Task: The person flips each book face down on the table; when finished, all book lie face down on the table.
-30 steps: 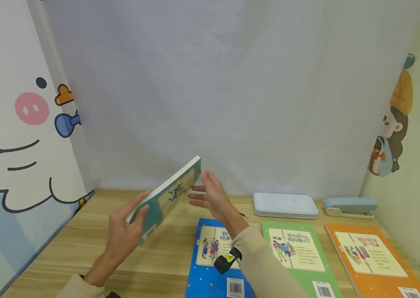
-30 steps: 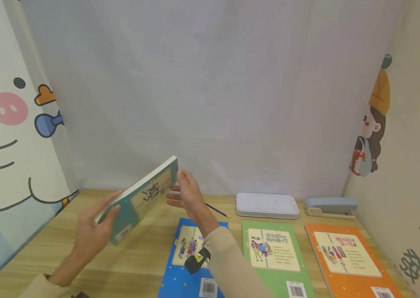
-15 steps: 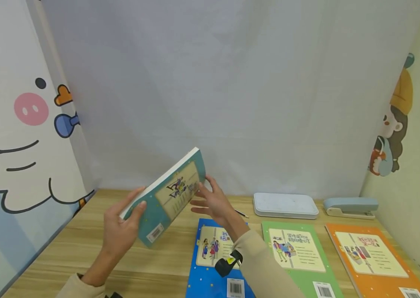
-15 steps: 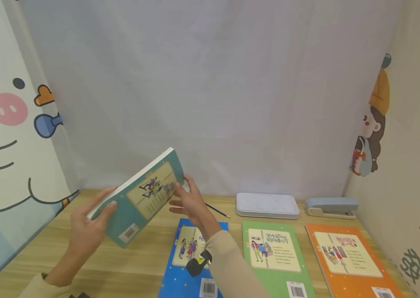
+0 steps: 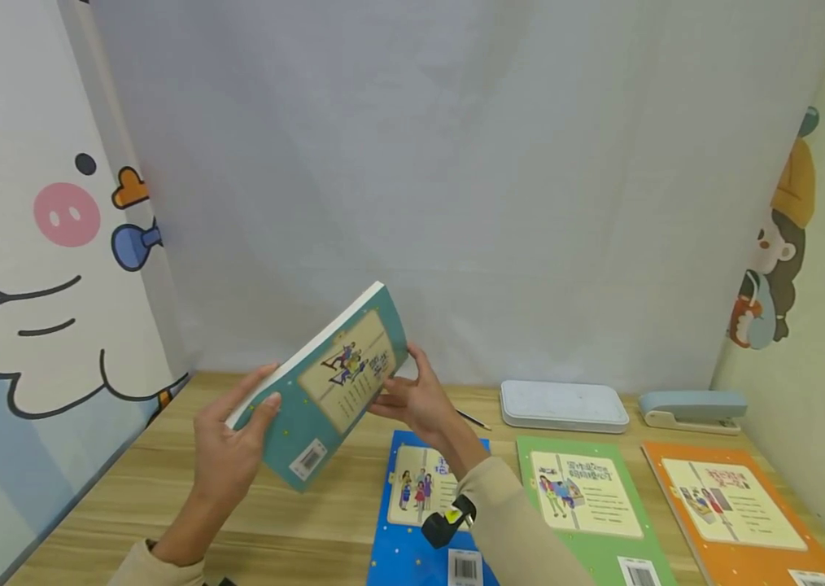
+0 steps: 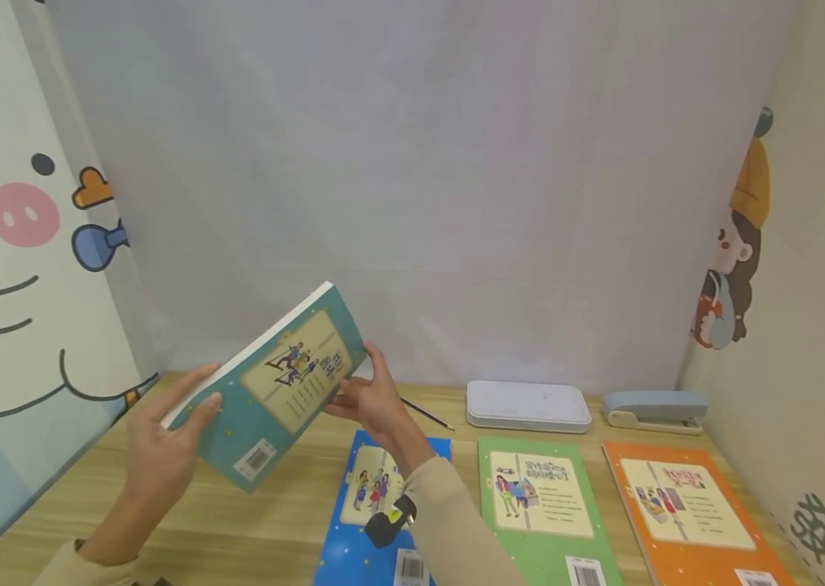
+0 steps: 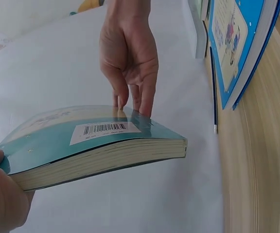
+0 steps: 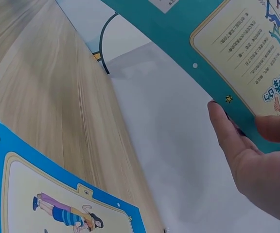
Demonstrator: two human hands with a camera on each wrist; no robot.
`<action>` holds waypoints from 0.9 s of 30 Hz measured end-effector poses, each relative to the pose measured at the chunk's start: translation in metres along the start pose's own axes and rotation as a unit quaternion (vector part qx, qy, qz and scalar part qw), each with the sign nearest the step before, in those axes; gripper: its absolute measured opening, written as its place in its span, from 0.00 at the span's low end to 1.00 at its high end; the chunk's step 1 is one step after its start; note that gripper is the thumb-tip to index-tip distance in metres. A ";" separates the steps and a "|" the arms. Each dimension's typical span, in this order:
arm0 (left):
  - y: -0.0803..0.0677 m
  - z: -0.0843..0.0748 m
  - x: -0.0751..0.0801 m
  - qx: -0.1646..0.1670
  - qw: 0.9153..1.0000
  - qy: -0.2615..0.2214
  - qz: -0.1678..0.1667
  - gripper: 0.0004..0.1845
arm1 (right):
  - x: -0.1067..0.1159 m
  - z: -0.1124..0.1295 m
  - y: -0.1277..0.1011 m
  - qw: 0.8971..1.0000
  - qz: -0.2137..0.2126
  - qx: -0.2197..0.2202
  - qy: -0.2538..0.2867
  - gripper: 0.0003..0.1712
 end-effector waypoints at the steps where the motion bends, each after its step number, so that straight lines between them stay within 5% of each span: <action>1: 0.000 -0.001 0.000 -0.001 1.000 0.000 0.001 0.19 | 0.000 0.000 0.000 1.000 0.000 0.001 0.000 0.43; 16: 0.001 -0.002 -0.003 -0.024 0.999 0.007 0.043 0.19 | 0.006 -0.007 0.002 1.000 -0.013 -0.001 0.019 0.42; 27: 0.002 0.002 -0.003 0.014 0.999 0.015 0.042 0.19 | 0.011 -0.008 0.001 1.000 -0.013 0.002 0.008 0.39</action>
Point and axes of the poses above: each hand's wrist, its own y-axis towards the middle knuckle, its own x-axis out of the back of the hand, z = x × y, the point moved 1 cm from there along y, towards the middle knuckle, and after that the axes turned 8 degrees about -z, right-handed, at the moved point
